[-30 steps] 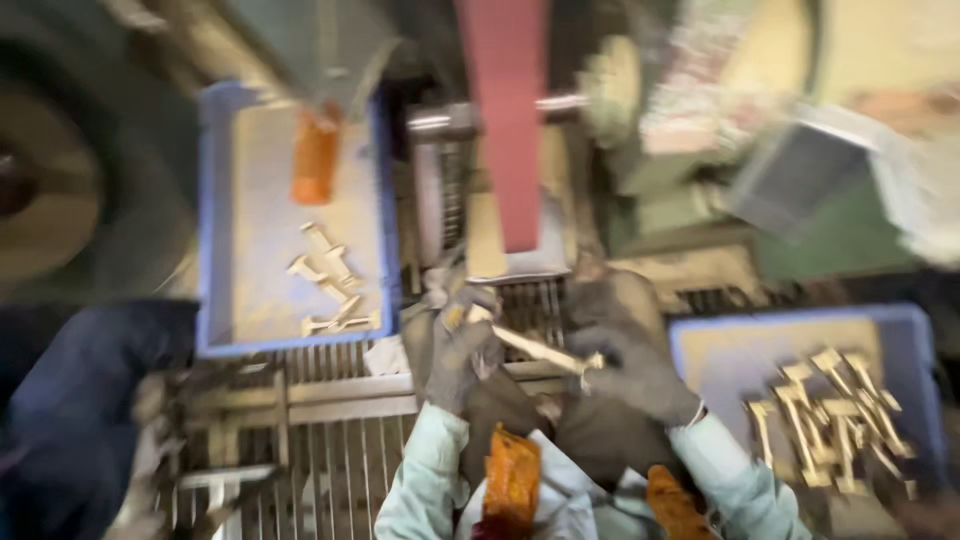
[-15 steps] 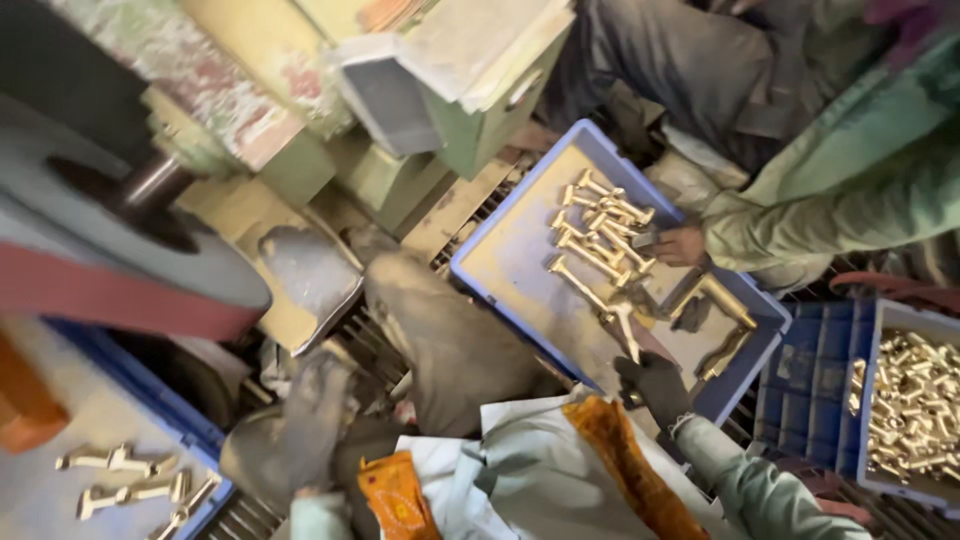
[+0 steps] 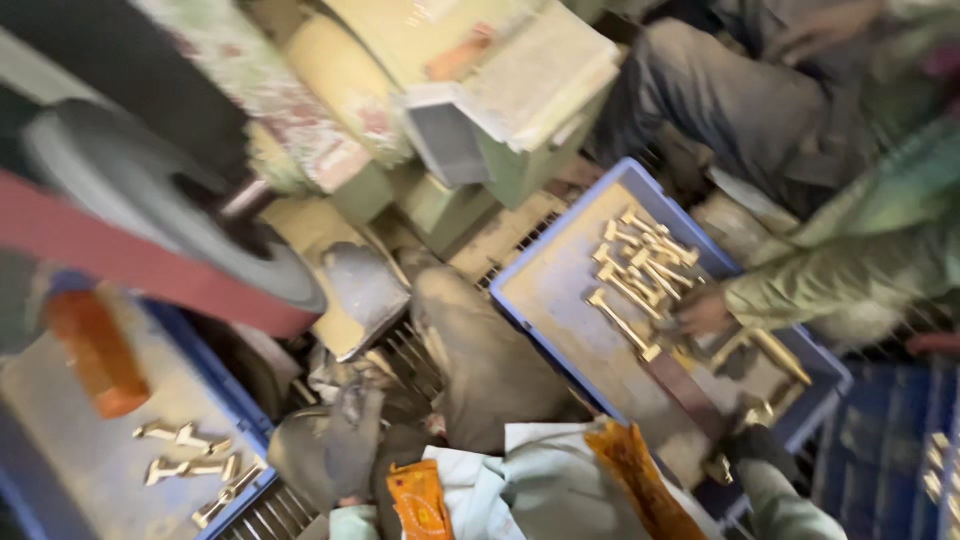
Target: The person sits on a metal grate floor and repeatedly grinds small brass-colored metal parts against a vertical belt sander. They pick up each part from a blue bin, press it against the moving belt, and then place it into a second bin.
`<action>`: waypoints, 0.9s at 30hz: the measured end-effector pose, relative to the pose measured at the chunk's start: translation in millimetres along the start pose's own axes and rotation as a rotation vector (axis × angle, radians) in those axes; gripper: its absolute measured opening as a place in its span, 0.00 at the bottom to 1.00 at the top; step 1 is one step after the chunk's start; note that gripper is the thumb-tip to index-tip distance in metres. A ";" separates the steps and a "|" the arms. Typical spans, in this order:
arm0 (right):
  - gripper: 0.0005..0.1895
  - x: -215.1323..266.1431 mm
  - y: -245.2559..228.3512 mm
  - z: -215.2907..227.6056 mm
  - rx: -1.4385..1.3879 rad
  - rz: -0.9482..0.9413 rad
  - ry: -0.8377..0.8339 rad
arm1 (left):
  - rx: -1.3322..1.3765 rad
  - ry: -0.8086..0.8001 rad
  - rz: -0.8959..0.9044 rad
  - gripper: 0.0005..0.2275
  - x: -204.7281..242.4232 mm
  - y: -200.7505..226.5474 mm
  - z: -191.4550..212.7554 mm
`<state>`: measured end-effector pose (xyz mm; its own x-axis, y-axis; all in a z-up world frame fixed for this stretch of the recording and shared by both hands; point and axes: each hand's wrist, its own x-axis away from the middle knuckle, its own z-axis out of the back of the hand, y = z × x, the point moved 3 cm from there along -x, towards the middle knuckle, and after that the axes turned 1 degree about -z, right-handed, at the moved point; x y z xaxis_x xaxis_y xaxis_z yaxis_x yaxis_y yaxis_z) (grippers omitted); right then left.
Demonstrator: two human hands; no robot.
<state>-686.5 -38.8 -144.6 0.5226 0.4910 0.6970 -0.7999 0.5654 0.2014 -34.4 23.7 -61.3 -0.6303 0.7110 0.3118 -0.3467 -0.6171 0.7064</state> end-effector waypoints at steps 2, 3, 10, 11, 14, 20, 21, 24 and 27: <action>0.26 2.3 -36.4 17.2 0.017 0.078 0.000 | 0.001 0.024 -0.027 0.23 1.9 8.9 5.6; 0.26 4.3 -60.3 27.8 0.027 0.135 0.012 | 0.009 0.017 0.016 0.23 4.1 12.9 5.1; 0.31 113.1 -253.6 123.3 -0.478 1.023 0.542 | -0.175 0.043 -0.099 0.22 26.2 51.9 1.2; 0.29 131.4 -281.7 149.4 -0.512 1.110 0.518 | -0.076 0.089 -0.153 0.22 31.8 54.8 5.8; 0.29 197.8 -344.3 216.6 -0.466 1.209 0.784 | 0.094 0.321 -0.314 0.19 59.2 55.2 23.6; 0.24 280.9 -408.7 224.2 -0.602 1.547 0.347 | -0.251 0.651 -0.496 0.12 144.3 41.6 1.2; 0.24 282.7 -417.3 194.9 -0.621 1.609 0.247 | -0.188 0.601 -0.579 0.15 155.9 39.4 -7.6; 0.26 268.6 -429.8 83.2 -0.243 1.641 0.100 | -0.244 0.332 -0.461 0.22 145.0 34.2 -31.8; 0.24 252.7 -407.4 -38.8 0.365 1.872 -0.184 | -0.175 0.329 -0.395 0.22 132.7 18.4 -38.6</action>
<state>-217.1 -119.3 -77.2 -0.9675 0.1382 0.2117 -0.2479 -0.6833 -0.6868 -151.3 93.7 -31.5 -0.6031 0.7745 -0.1906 -0.6938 -0.3915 0.6045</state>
